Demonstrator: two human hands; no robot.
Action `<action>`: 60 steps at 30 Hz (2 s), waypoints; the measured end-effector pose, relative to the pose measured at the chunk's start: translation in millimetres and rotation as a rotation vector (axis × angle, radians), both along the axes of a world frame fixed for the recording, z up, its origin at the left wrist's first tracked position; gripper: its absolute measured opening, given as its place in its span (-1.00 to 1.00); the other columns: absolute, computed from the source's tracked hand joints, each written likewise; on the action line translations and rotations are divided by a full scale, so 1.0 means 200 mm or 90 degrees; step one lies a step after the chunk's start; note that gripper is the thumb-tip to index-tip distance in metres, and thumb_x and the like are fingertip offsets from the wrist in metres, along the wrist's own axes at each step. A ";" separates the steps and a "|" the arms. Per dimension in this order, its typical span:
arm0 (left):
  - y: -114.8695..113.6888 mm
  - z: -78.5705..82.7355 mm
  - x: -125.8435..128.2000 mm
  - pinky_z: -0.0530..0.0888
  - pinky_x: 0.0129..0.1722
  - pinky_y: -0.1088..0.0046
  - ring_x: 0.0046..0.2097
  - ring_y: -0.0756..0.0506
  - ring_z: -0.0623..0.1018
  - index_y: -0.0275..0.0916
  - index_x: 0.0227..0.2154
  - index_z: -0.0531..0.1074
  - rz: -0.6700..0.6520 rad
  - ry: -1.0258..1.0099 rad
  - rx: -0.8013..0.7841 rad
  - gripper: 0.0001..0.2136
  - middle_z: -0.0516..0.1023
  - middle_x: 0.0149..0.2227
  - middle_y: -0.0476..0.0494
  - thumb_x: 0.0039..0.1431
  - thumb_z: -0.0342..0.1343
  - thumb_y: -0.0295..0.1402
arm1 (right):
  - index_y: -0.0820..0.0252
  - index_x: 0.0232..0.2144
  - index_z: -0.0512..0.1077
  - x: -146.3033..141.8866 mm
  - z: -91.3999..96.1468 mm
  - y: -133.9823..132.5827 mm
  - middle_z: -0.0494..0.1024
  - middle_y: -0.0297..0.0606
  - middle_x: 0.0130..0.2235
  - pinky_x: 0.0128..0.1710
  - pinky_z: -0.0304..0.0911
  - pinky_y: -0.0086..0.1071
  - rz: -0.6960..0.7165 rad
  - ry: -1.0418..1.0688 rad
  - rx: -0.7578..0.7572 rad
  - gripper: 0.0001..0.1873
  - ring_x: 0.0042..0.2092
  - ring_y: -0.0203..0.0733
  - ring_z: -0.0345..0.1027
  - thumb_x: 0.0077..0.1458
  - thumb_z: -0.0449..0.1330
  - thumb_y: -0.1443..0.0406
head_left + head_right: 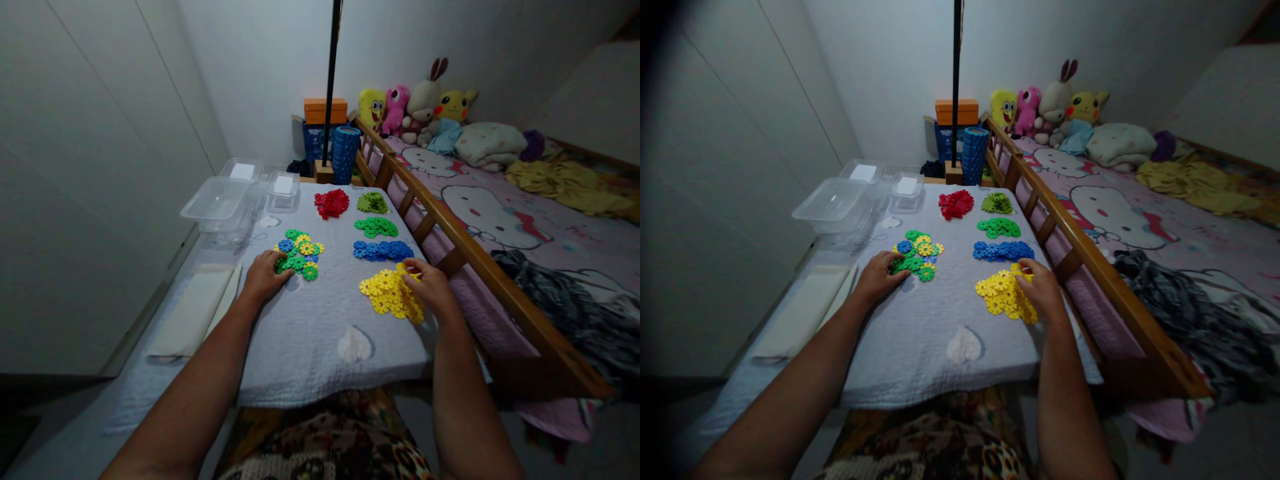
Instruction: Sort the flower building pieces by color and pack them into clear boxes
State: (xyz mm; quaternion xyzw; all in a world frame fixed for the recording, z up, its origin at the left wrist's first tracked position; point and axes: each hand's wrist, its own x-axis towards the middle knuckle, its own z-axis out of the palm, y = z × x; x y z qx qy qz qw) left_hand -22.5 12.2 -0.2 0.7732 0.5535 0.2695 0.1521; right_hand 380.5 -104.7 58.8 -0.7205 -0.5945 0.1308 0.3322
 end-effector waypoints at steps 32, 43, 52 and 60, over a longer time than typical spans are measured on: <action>0.01 -0.01 0.00 0.47 0.02 0.19 -0.04 -0.25 0.54 -0.20 -0.09 0.53 0.002 -0.011 0.008 -0.63 0.55 -0.07 -0.22 0.06 0.26 -0.15 | 0.16 -0.03 0.55 -0.20 0.01 -0.01 0.62 -0.09 0.02 0.18 0.28 -0.05 0.130 -0.143 0.038 -0.65 0.08 0.03 0.43 0.13 0.17 0.34; 0.00 -0.01 0.00 0.45 0.06 0.14 -0.01 -0.26 0.53 -0.21 -0.07 0.52 -0.010 -0.013 0.015 -0.62 0.55 -0.07 -0.23 0.07 0.25 -0.16 | 0.23 0.08 0.47 -0.91 -0.04 0.31 0.53 -0.03 0.10 0.19 0.21 -0.16 0.325 -0.231 -0.070 -0.60 0.14 0.02 0.33 0.22 0.25 0.26; 0.01 -0.02 0.00 0.44 0.09 0.14 0.03 -0.27 0.52 -0.18 -0.05 0.51 -0.010 0.004 0.018 -0.63 0.55 -0.04 -0.22 0.08 0.25 -0.17 | 0.24 0.07 0.46 -0.99 -0.15 0.33 0.46 0.02 0.05 0.13 0.24 -0.12 0.258 -0.233 -0.091 -0.58 0.09 0.11 0.28 0.21 0.23 0.18; 0.00 -0.01 0.00 0.44 0.08 0.15 0.03 -0.27 0.52 -0.16 -0.06 0.52 -0.008 -0.008 0.012 -0.64 0.56 -0.05 -0.21 0.07 0.27 -0.18 | 0.17 0.04 0.43 -0.87 -0.11 0.40 0.50 -0.11 0.02 0.11 0.24 -0.25 0.308 -0.155 -0.046 -0.59 0.05 -0.08 0.34 0.11 0.24 0.38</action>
